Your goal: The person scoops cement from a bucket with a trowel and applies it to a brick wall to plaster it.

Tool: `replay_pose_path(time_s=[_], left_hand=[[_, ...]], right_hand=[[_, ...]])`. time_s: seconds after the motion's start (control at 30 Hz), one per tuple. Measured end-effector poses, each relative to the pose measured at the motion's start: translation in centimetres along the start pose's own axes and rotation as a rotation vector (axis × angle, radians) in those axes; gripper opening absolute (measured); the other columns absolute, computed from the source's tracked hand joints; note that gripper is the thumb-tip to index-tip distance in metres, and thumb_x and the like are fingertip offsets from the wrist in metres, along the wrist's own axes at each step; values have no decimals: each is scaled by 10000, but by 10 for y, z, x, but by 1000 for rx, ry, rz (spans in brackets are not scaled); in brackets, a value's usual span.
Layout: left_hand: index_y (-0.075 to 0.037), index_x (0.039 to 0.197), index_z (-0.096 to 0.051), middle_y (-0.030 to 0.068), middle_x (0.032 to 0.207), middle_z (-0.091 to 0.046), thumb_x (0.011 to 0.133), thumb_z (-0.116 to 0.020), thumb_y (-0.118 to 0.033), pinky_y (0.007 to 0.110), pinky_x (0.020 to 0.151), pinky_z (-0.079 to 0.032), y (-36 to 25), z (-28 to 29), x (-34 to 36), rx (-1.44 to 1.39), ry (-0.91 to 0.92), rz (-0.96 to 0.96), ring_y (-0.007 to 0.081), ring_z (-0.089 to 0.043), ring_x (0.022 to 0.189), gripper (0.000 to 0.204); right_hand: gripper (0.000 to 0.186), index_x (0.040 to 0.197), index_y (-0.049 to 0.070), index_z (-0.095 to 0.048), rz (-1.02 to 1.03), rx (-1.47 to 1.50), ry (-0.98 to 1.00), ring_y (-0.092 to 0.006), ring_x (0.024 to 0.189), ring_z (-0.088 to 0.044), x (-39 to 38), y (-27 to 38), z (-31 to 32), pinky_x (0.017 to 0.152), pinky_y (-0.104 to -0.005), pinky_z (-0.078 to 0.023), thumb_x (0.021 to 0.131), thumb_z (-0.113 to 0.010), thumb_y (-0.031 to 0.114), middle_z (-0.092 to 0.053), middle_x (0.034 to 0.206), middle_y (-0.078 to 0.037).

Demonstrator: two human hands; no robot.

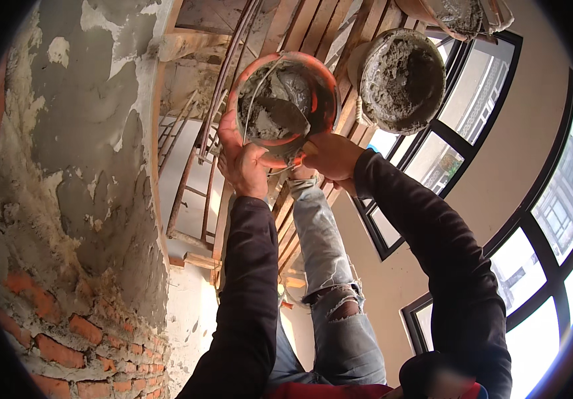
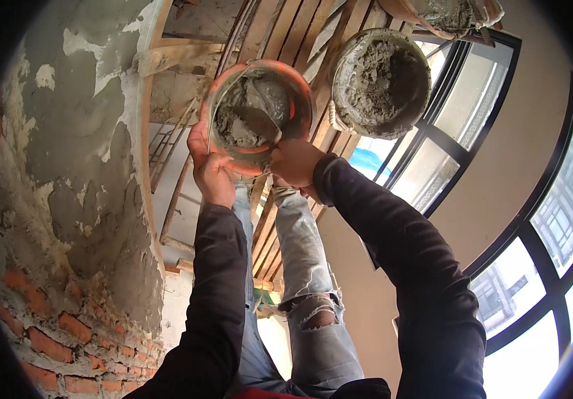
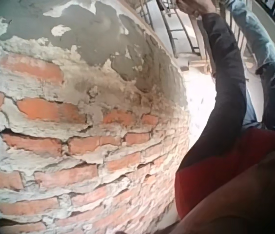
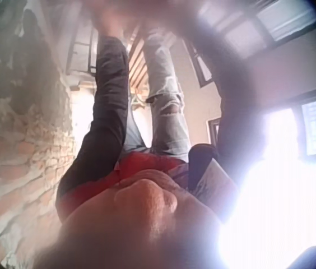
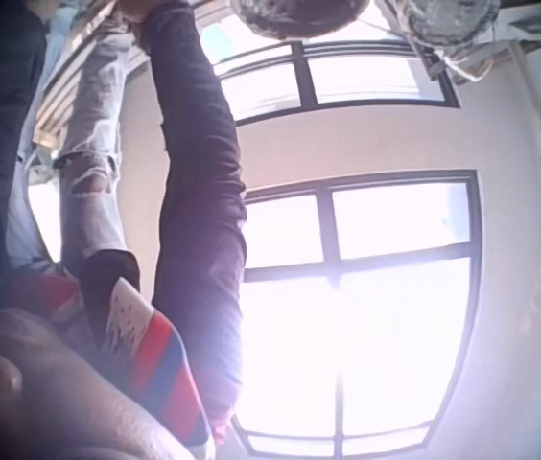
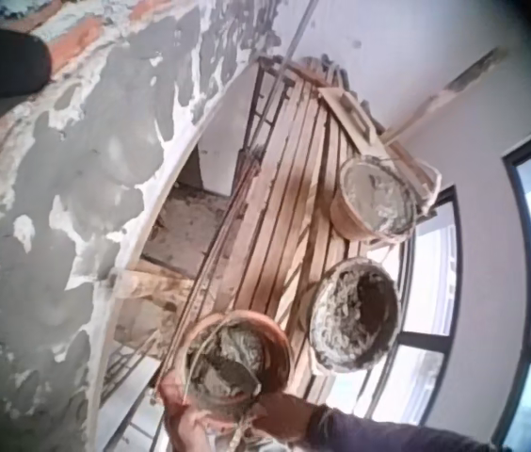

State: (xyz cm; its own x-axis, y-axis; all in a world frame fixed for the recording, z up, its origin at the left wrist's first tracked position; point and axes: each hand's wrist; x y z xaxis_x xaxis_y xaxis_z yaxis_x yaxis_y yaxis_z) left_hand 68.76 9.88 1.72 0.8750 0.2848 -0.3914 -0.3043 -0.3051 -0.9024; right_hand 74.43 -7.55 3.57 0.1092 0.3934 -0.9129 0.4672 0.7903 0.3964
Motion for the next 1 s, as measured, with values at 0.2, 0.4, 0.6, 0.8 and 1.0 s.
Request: replay_pose_path(time_s=[0.2, 0.4, 0.6, 0.8, 1.0], left_hand=[[6, 1348, -385, 163, 1523, -321, 608, -482, -101, 425, 1215, -107, 8, -11, -7, 93, -75, 181, 292, -256, 1433, 754], [-3, 1335, -413, 157, 1454, -347, 613, -497, -112, 421, 1204, -124, 19, 2, -9, 83, -108, 149, 288, -266, 1410, 734], [-13, 1356, -393, 165, 1534, -302, 601, -493, -90, 428, 1215, -89, 14, -19, -7, 146, -76, 149, 296, -227, 1454, 766], [-28, 1414, -316, 168, 1572, -273, 567, -461, -63, 438, 1228, -143, 18, -7, -2, -104, -55, 61, 288, -228, 1470, 860], [-13, 1386, -371, 139, 1489, -376, 671, -461, -23, 334, 1178, -174, 7, -12, -4, -25, -60, 99, 237, -303, 1428, 721]], right_hand=[[309, 1031, -74, -663, -209, -358, -283, -349, 850, -717, 21, -11, 9, 738, -425, -575, 879, -570, 178, -702, 922, -234], [273, 1090, -38, -521, -80, 47, -69, -263, 580, -660, -28, 26, 11, 492, -421, -549, 909, -564, 162, -623, 737, -165], [338, 1164, -57, -528, -121, -360, -257, -436, 1006, -657, 14, -18, -12, 872, -469, -527, 872, -536, 113, -659, 1007, -297], [349, 1121, -100, -556, 99, -530, -49, -403, 1044, -643, -27, -34, 4, 932, -460, -498, 870, -552, 143, -642, 1043, -283], [171, 819, -19, -729, 85, -987, -107, -343, 830, -722, -9, 83, 69, 706, -415, -585, 804, -646, 129, -705, 884, -237]])
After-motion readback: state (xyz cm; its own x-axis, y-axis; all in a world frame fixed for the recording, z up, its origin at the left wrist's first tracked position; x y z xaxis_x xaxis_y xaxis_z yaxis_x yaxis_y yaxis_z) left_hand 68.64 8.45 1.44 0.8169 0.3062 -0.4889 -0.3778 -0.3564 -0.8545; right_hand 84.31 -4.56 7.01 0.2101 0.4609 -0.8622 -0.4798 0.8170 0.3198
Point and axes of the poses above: each hand's wrist, its own x-axis towards the middle knuckle, its own z-axis out of the back of the hand, y = z × x
